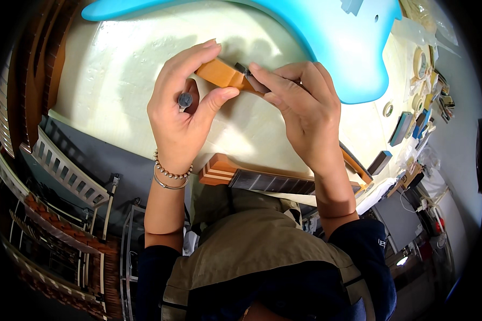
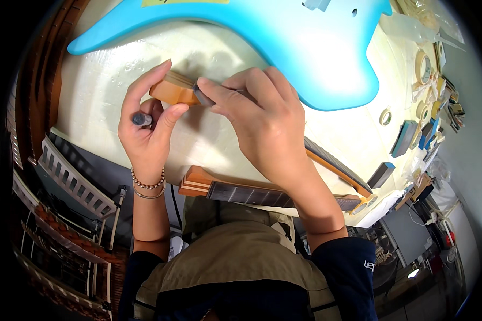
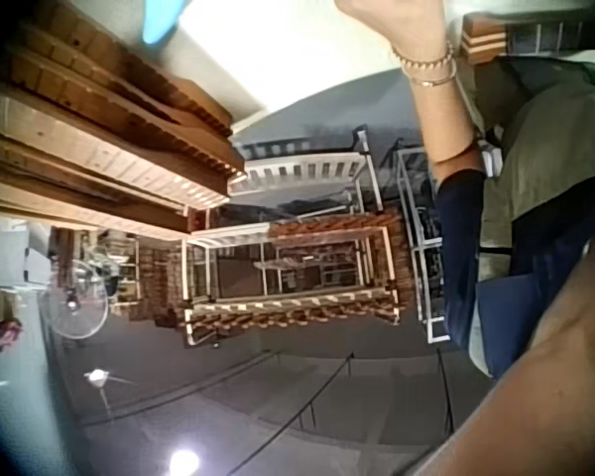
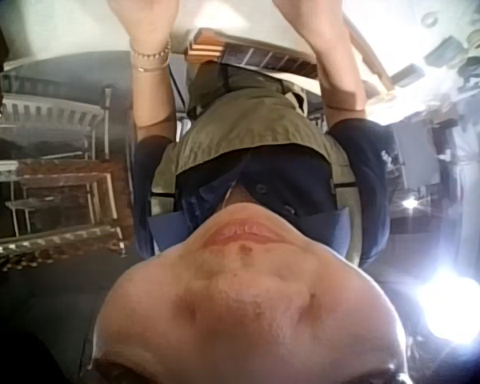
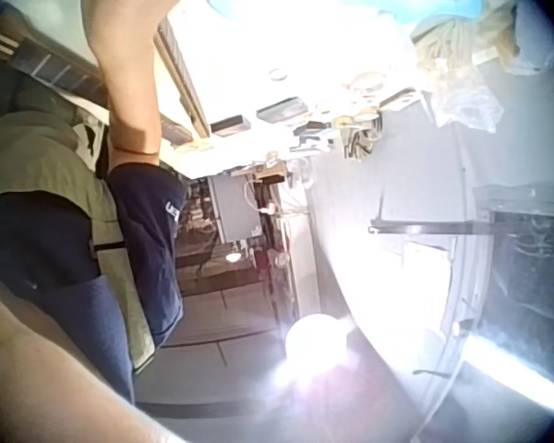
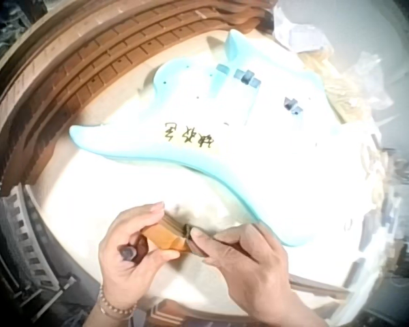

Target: The person retrieves guitar necks from a rack and sands the fretboards and headstocks using sanding blocks. They then use a small tool to scrape or clean the edges of the headstock on multiple necks.

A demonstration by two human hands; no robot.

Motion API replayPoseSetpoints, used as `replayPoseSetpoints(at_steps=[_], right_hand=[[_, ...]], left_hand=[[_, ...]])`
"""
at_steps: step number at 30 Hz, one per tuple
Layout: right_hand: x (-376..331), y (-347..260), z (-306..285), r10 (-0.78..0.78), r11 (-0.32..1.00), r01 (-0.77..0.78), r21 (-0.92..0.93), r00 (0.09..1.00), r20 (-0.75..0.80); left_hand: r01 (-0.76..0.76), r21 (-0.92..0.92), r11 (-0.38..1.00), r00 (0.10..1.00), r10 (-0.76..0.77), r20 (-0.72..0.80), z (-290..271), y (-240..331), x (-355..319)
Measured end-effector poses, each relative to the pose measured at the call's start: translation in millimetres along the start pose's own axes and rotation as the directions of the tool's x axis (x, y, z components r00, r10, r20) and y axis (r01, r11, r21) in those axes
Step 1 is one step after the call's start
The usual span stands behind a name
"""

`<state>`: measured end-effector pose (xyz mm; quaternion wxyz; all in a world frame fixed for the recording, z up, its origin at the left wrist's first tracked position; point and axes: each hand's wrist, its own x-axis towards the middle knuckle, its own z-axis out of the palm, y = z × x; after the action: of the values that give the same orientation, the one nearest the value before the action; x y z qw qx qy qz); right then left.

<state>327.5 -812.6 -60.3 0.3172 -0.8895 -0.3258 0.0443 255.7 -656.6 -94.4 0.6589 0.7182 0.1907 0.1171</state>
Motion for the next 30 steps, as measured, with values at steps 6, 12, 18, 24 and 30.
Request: replayPoseSetpoints(at_steps=[6, 12, 18, 24, 30], right_hand=[[17, 0, -19, 0.074, 0.994, -0.081, 0.072, 0.993, 0.093], [48, 9, -35, -0.291, 0.941, 0.323, -0.102, 0.924, 0.247], [71, 7, -39, -0.456, 0.843, 0.528, -0.107, 0.806, 0.378], [92, -10, -53, -0.526, 0.767, 0.637, -0.084, 0.698, 0.486], [95, -18, -51, -0.469, 0.740, 0.658, -0.141, 0.654, 0.593]], left_hand=[[-0.015, -0.004, 1.000, 1.000, 0.015, 0.002, 0, 1, 1], [-0.022, -0.015, 1.000, 1.000, 0.022, 0.005, -1, -2, 1], [-0.031, -0.013, 0.999, 1.000, 0.031, -0.002, 0, -2, 2], [-0.122, -0.065, 0.990, 0.992, 0.120, -0.026, 2, -11, 4], [-0.069, -0.060, 0.996, 0.998, 0.069, -0.002, -1, -5, 4]])
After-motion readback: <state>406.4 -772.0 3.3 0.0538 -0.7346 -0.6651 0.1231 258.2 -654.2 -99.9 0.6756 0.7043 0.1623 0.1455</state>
